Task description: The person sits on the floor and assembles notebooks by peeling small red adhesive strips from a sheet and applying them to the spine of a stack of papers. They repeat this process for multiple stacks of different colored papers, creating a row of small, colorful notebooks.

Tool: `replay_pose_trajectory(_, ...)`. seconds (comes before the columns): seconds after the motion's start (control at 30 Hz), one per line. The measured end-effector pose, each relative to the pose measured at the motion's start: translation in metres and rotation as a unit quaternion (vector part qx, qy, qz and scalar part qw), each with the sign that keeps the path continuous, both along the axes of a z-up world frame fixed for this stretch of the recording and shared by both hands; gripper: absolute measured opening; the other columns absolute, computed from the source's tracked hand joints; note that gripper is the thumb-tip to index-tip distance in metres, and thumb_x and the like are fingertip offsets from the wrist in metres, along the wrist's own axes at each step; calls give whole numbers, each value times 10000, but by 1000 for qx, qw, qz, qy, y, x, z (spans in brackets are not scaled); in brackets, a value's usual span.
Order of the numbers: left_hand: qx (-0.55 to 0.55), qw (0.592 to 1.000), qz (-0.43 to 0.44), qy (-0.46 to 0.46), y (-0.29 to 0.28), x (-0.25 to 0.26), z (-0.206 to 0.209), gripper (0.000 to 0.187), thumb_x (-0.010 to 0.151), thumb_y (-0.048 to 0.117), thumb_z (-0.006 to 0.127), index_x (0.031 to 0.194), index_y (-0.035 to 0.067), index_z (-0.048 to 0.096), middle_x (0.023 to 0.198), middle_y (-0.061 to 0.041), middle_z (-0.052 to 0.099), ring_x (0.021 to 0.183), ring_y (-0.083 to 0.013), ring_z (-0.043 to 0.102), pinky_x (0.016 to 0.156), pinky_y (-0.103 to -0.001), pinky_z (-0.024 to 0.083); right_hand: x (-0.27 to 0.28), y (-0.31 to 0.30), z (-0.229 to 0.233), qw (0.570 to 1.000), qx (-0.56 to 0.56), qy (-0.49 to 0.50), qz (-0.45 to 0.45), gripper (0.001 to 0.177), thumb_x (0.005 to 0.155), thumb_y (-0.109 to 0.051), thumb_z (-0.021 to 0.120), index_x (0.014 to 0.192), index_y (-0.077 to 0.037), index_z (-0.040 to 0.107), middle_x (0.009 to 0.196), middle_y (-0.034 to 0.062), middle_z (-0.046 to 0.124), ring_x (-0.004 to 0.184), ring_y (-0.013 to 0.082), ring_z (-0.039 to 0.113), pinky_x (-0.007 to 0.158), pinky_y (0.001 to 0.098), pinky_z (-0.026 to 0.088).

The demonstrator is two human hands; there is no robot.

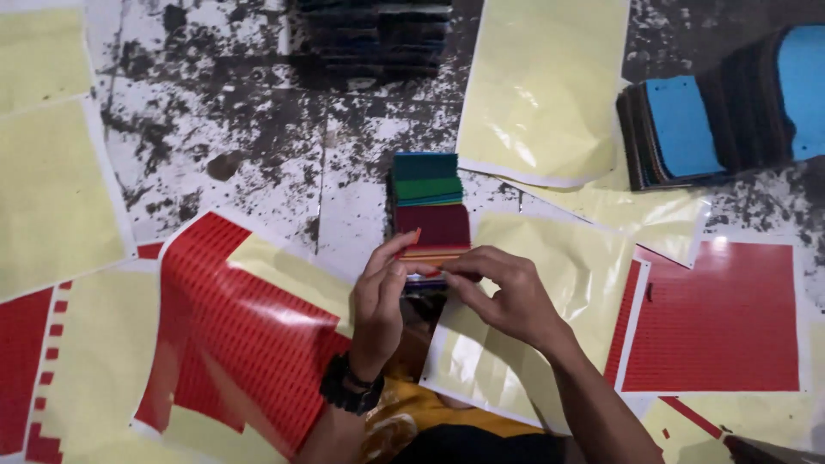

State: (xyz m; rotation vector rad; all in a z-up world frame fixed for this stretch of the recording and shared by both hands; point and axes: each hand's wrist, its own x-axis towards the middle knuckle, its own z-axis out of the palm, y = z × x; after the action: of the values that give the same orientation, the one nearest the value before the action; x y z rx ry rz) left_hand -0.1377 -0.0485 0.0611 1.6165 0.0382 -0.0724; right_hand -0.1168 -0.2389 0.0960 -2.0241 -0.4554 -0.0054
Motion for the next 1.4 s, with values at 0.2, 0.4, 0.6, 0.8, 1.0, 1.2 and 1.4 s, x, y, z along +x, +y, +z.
replay_pose_trajectory(0.2, 2, 1000, -10, -19, -7, 11, -10, 517, 1030, 374, 394, 940, 97, 820, 1370, -137, 634, 1345, -449, 523, 1121, -506, 393, 9, -6, -3, 999, -24, 20, 25, 81, 873, -47, 752, 946, -43, 788, 807, 136, 762, 644, 264, 703, 615, 368, 586)
replay_pose_trajectory(0.4, -14, 1000, -21, -10, -6, 21, -17, 625, 1098, 403, 291, 983, 77, 812, 1261, -156, 674, 1420, -469, 432, 1153, -564, 293, 22, -10, -14, 993, -89, 43, 61, 118, 926, -85, 699, 1002, -3, 738, 798, 162, 710, 671, 307, 684, 610, 415, 573)
replay_pose_trajectory(0.6, 41, 995, 77, -45, 10, 58, -11, 658, 986, 526, 465, 1332, -18, 600, 1323, -301, 588, 1271, -517, 541, 1082, -606, 404, 96, -1, -41, 988, -140, 58, -9, 185, 1000, -194, 673, 1034, -16, 711, 753, 203, 689, 727, 392, 694, 701, 484, 551)
replay_pose_trajectory(0.8, 328, 936, 39, -122, 47, 100, -59, 262, 954, 179, 622, 1184, 99, 720, 1249, -199, 624, 1287, -542, 518, 1029, -656, 399, 171, 18, -123, 984, -142, 102, 24, 115, 973, -180, 677, 988, -84, 738, 749, 119, 733, 707, 326, 707, 695, 448, 542)
replay_pose_trajectory(1.0, 421, 903, -24, -87, 49, 131, -102, 220, 947, 190, 589, 1095, 201, 751, 1241, -91, 638, 1343, -429, 500, 1068, -700, 343, 191, 11, -170, 971, -194, 137, 3, 147, 938, -250, 700, 1000, -143, 780, 809, 135, 747, 838, 375, 727, 750, 489, 547)
replay_pose_trajectory(1.2, 499, 842, -46, -200, 38, 153, -120, 218, 915, 125, 610, 1027, 217, 772, 1216, -45, 661, 1276, -342, 571, 1096, -553, 420, 193, 11, -178, 968, -198, 153, -5, 159, 929, -249, 712, 1011, -135, 787, 815, 137, 751, 836, 363, 731, 752, 482, 551)
replay_pose_trajectory(1.4, 574, 756, -56, -309, 29, 166, -142, 207, 945, 154, 635, 1088, 257, 746, 1240, -60, 612, 1274, -307, 558, 1068, -478, 428, 193, 19, -179, 961, -231, 154, -13, 195, 945, -274, 666, 998, -116, 767, 857, 166, 756, 905, 418, 725, 791, 532, 563)
